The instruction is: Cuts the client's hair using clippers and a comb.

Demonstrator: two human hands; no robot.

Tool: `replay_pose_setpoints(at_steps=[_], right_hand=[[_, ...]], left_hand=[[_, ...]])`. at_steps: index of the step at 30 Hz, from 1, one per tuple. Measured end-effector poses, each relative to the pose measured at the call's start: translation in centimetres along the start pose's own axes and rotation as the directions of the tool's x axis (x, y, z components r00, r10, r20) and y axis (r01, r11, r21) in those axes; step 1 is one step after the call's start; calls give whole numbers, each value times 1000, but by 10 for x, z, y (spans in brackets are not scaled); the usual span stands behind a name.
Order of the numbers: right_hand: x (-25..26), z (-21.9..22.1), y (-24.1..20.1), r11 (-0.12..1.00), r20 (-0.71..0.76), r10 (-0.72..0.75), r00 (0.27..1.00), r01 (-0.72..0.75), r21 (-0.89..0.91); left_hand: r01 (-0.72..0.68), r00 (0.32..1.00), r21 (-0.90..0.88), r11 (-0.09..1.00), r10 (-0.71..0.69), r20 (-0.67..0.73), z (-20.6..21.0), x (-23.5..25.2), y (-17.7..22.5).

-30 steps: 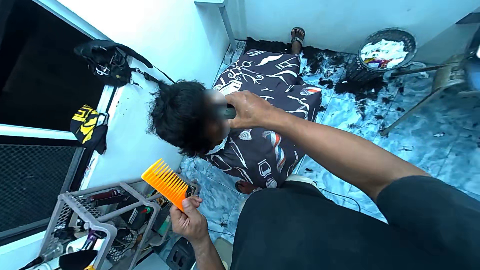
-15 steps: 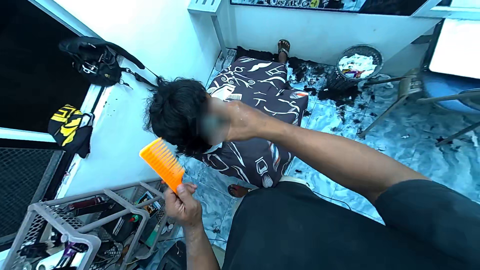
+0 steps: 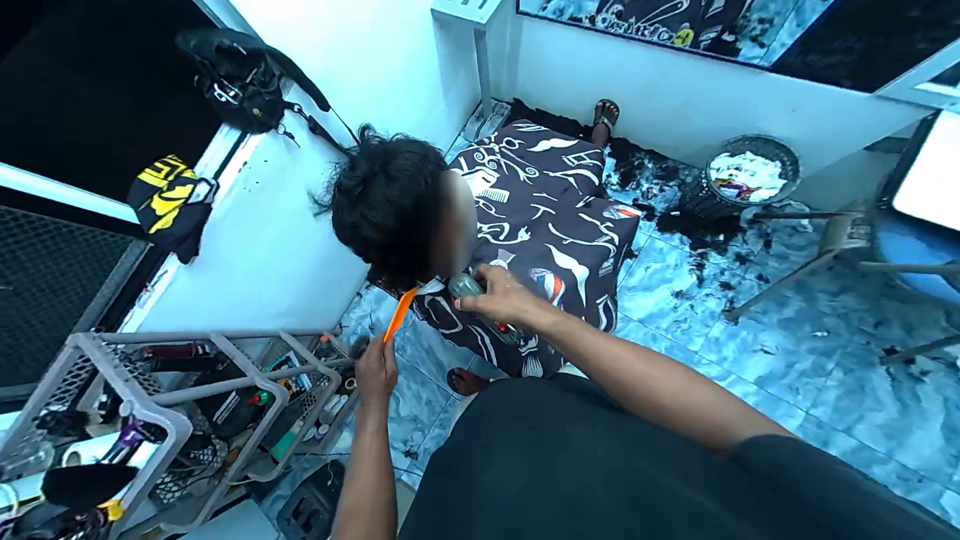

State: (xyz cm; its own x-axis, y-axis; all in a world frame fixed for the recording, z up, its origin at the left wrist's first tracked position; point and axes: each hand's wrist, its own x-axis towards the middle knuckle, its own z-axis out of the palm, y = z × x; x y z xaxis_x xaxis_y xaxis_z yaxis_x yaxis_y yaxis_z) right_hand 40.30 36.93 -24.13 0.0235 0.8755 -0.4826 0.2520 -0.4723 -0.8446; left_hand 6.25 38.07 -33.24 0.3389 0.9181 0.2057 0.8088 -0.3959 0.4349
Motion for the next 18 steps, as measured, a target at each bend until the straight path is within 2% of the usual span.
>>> replay_pose_setpoints(at_steps=[2, 4, 7, 9, 11, 12, 15, 17, 18], right_hand=[[0, -2, -6, 999, -7, -12, 1000, 11, -41], [1, -4, -9, 999, -1, -22, 1000, 22, -40], [2, -4, -13, 996, -16, -94, 995, 94, 11], [-3, -8, -24, 966, 5, -240, 971, 239, 94], [-7, -17, -33, 932, 136, -362, 922, 352, 87], [-8, -22, -33, 938, 225, -340, 913, 345, 17], [-24, -38, -7, 942, 444, -113, 889, 237, -235], [-48, -54, 16, 948, 504, -70, 861, 215, -235], [-62, -59, 25, 961, 511, -75, 856, 198, -191]], left_hand=[[194, 978, -84, 977, -200, -64, 13, -46, 11], [380, 902, -245, 892, -417, -117, 26, -91, 30], [568, 700, -480, 668, -699, -145, 52, -154, 50], [628, 567, -565, 535, -812, -140, 64, -187, 56], [664, 466, -586, 465, -870, -162, 65, -198, 62], [677, 433, -579, 455, -882, -187, 59, -194, 63], [674, 415, -560, 481, -875, -250, 29, -153, 51], [577, 454, -612, 541, -835, -310, 7, -103, 39], [490, 496, -639, 592, -793, -354, -5, -75, 31]])
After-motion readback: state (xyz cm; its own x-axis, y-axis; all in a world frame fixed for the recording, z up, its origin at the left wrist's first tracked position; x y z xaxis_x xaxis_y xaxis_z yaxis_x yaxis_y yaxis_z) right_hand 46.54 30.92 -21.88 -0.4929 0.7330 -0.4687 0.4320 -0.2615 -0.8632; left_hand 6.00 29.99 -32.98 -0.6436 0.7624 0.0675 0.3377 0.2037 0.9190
